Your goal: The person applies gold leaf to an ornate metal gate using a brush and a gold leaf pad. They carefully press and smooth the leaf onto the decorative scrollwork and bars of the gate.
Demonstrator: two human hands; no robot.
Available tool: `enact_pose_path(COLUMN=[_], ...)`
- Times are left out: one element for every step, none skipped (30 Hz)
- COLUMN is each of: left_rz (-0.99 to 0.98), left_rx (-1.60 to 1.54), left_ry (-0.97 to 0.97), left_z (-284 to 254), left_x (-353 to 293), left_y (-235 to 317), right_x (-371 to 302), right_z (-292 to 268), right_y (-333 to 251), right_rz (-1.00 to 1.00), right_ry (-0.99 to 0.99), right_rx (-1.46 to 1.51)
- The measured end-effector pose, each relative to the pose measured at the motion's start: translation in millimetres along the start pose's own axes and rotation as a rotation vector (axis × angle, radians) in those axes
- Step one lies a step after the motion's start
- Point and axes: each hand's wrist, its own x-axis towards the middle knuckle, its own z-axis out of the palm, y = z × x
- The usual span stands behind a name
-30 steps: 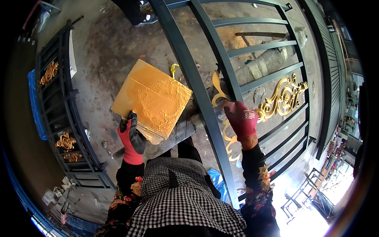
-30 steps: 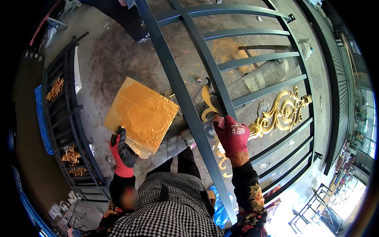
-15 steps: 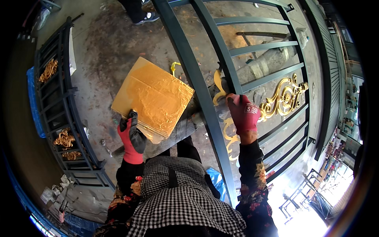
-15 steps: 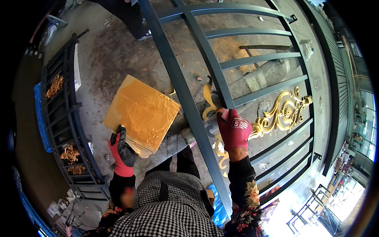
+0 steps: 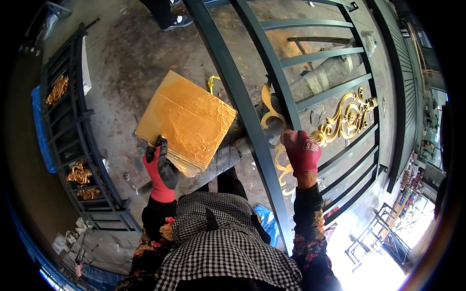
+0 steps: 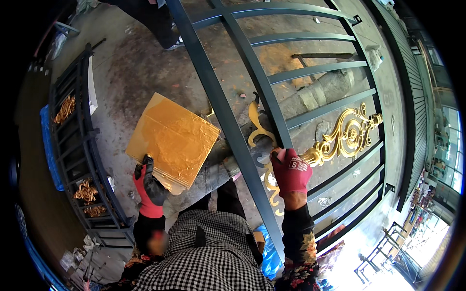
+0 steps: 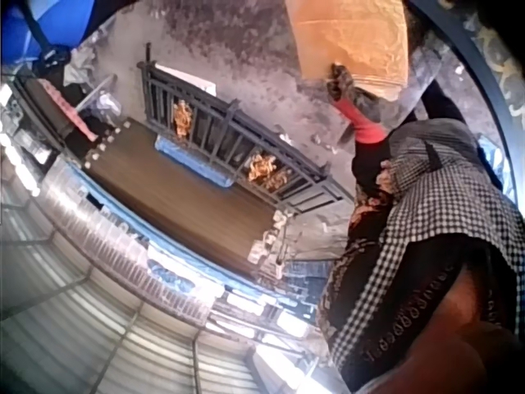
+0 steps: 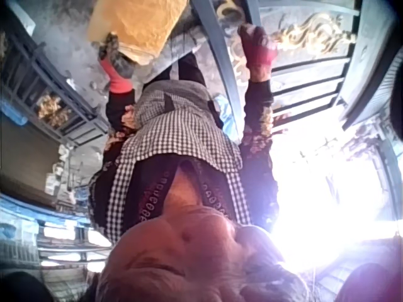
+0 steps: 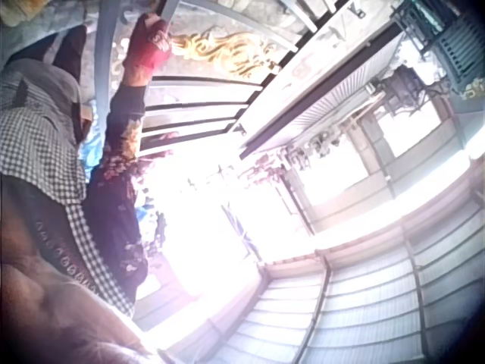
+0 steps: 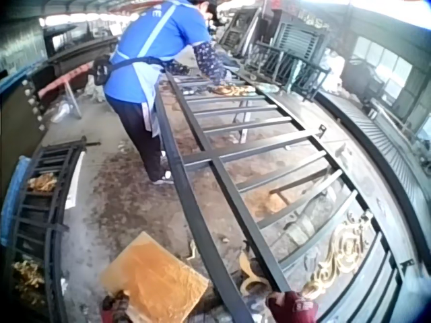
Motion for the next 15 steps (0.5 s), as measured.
enact_pose_path(left_rz=[0.04,0.083,0.126,0.208,0.29,0.281,0.272,0.171,0.069,0.132,0.194,0.248,0.305,0.354,0.352], left_rx=[0.061,0.124,0.187,0.278,0.37,0.358,0.345,0.228,0.111,0.211,0.311,0.389,0.464,0.517,0.508], left_ry=[-0.004,-0.006,-0.007,-0.018,-0.03,-0.039,-0.048,-0.054,-0.06,-0.09,-0.12,-0.138,-0.155,-0.161,-0.159], left_z=[-1,-5,-8,-7,-5,-6,-7,-10,-13,-14,-14,-15,-15,-15,-15], left_x=[1,2,3,3,2,2,3,5,6,5,2,2,2,3,4], left_y=[-2,-6,-9,-9,-9,-9,-10,-12,-13,-12,-10,-10,-9,-10,-11], right_x=[-1,-1,-1,1,5,7,4,0,-5,-8,-11,-13,-15,-13,-9], right_z=[-6,-14,-18,-18,-16,-15,-11,-4,-1,-9,-13,-16,-19,-20,-22], right_y=[-3,-11,-16,-17,-18,-19,-16,-9,-6,-10,-11,-11,-11,-12,-15], right_rz=[0.041,0.079,0.117,0.126,0.136,0.145,0.133,0.121,0.109,0.154,0.139,0.123,0.109,0.135,0.149], right_ry=[0.002,0.004,0.006,0.012,0.018,0.025,0.016,0.007,-0.001,-0.08,-0.077,-0.074,-0.067,-0.05,-0.032], right_rx=[0.021,0.046,0.072,0.085,0.099,0.113,0.089,0.065,0.041,0.021,0.051,0.081,0.11,0.112,0.122])
